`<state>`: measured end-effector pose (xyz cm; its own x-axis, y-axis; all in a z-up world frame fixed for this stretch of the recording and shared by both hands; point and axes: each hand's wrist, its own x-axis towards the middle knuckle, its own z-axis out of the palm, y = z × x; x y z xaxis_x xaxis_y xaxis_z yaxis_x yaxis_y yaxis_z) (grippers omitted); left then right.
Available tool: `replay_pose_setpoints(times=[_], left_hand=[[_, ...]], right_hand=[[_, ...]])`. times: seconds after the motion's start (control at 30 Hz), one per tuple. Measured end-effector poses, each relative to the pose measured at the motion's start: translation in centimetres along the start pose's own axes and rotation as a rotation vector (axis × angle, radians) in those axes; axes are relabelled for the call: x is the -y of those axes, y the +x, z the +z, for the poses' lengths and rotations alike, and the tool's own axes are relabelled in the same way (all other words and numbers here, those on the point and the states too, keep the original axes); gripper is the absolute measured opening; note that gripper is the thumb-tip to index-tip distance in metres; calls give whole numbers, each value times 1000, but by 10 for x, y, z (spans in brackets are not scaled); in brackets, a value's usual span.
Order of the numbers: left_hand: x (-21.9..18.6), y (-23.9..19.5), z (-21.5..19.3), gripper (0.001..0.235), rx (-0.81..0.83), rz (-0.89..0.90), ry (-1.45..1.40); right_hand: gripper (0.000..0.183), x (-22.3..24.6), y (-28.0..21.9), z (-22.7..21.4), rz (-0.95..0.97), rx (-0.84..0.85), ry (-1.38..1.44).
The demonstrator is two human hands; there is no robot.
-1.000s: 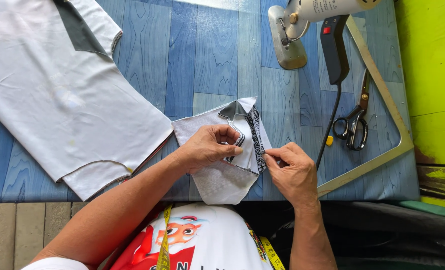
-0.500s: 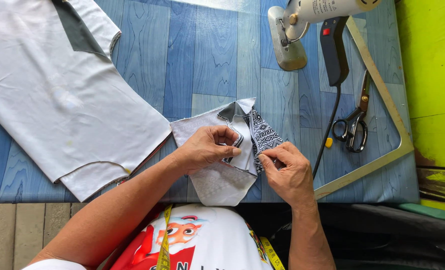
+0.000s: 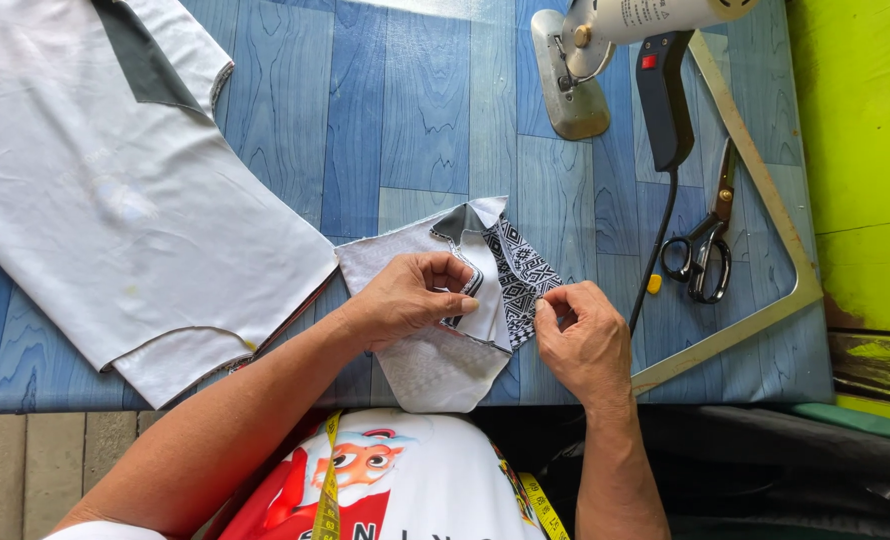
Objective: Measuring, marking, and cutting fabric patterns using a ruler, chalk, and an electric rotary cutter
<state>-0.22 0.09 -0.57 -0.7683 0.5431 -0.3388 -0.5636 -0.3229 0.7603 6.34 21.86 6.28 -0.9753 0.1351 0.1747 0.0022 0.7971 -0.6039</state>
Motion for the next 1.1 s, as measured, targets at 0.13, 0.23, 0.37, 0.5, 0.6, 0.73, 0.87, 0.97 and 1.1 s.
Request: replay_pose_setpoints(times=[0.13, 0.23, 0.37, 0.5, 0.6, 0.73, 0.87, 0.97, 1.1], left_hand=[[6, 5, -5, 27, 6, -4, 3], [9, 6, -8, 27, 6, -10, -13], [10, 7, -9, 27, 14, -11, -11], [10, 8, -9, 27, 24, -12, -18], [11, 9, -11, 27, 31, -12, -20], [-3, 0, -1, 29, 46, -8, 0], [4, 5, -7, 31, 46, -12, -10], [-3, -3, 0, 26, 33, -29, -48], [-7, -5, 3, 27, 34, -29, -36]], right_hand=[[4, 3, 2, 0, 16, 15, -24], [4, 0, 2, 1, 41, 20, -15], [5, 2, 3, 0, 58, 25, -18], [6, 10, 4, -3, 29, 66, -20], [7, 8, 4, -5, 22, 81, -1], [4, -2, 3, -1, 40, 39, -20], [4, -7, 3, 5, 42, 20, -51], [4, -9, 3, 9, 57, -1, -79], [13, -1, 5, 8, 49, -30, -78]])
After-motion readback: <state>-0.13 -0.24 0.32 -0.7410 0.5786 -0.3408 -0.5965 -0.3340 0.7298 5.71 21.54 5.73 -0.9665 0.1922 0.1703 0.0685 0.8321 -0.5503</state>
